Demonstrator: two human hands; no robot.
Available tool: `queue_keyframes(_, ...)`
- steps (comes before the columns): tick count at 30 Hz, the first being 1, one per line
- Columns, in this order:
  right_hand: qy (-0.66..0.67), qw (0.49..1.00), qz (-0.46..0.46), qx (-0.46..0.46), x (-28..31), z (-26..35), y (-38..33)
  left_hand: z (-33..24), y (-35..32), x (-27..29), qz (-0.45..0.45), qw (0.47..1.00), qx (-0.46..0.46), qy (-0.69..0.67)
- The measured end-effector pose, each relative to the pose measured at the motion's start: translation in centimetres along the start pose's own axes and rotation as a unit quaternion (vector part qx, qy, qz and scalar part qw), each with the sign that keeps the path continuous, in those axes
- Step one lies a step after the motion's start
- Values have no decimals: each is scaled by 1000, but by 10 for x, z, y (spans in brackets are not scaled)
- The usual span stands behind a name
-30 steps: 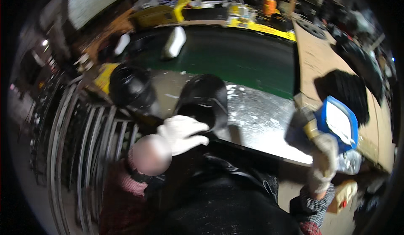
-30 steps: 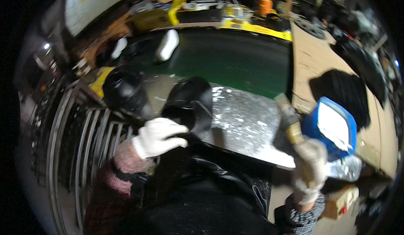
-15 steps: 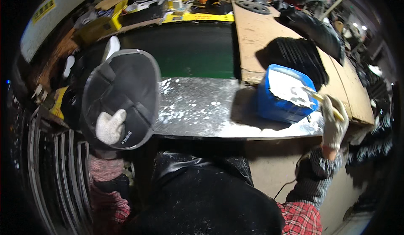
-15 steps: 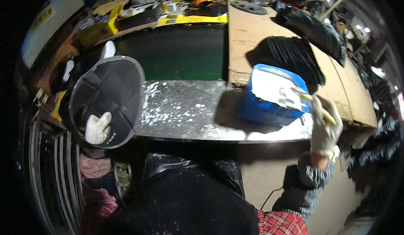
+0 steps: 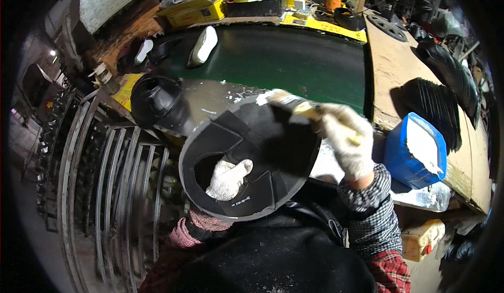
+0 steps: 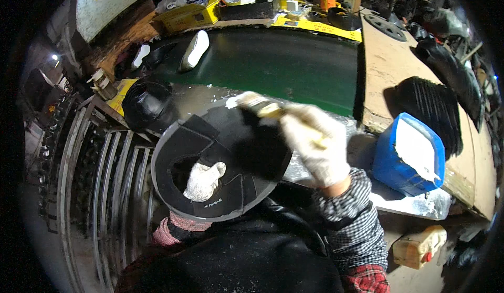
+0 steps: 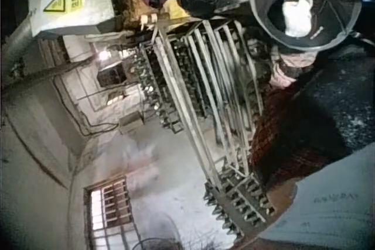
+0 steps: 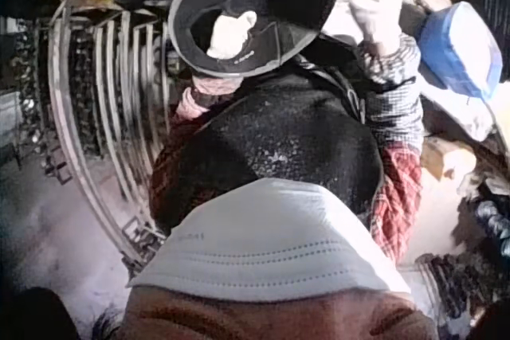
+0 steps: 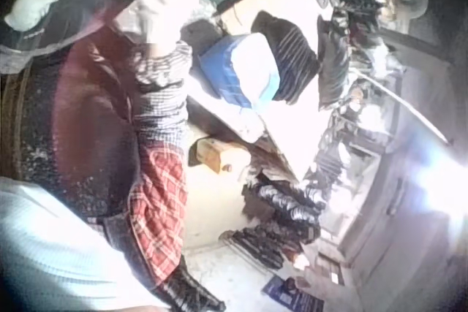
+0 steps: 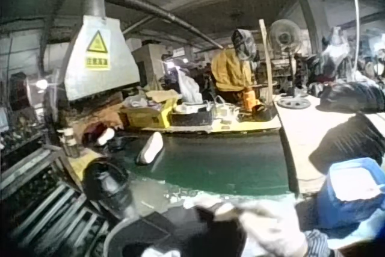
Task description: Applying adhesive to shoe lasts and upper components using a brush on a factory assembly line.
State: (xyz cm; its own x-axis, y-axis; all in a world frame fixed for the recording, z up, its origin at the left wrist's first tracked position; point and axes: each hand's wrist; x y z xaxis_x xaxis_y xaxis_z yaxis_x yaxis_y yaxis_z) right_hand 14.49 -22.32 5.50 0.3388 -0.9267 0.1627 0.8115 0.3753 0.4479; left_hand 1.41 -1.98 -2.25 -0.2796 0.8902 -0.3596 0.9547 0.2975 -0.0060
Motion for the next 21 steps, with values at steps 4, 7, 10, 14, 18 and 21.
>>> queue_keyframes(4,-53,996,-23,-72,30,-32,-24,-15,0,19,-68,996,8,-57)
queue_keyframes(7,-11,990,-38,-137,45,-44,-60,8,12,28,-67,992,14,-103)
queue_keyframes(10,-302,930,-71,199,35,-26,-15,-7,14,15,13,989,60,-135)
queue_keyframes(14,-70,976,149,141,-59,34,20,4,21,-10,-55,996,-16,-62)
queue_keyframes(18,-138,894,240,352,-108,62,-6,-19,17,0,8,998,18,-61)
queue_keyframes(21,-16,909,233,346,-102,65,-29,-35,24,7,19,999,25,-40)
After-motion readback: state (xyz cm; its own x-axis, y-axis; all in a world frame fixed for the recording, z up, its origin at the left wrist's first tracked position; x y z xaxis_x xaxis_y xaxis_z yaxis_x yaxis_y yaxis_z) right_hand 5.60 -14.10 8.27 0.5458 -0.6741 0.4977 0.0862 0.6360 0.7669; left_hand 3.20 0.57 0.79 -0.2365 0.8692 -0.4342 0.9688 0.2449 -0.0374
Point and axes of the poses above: each hand's wrist, its own y-axis towards the middle knuckle, its own x-axis out of the back of the hand, z = x × y, and after that the axes turned 3 degrees about y, right-handed
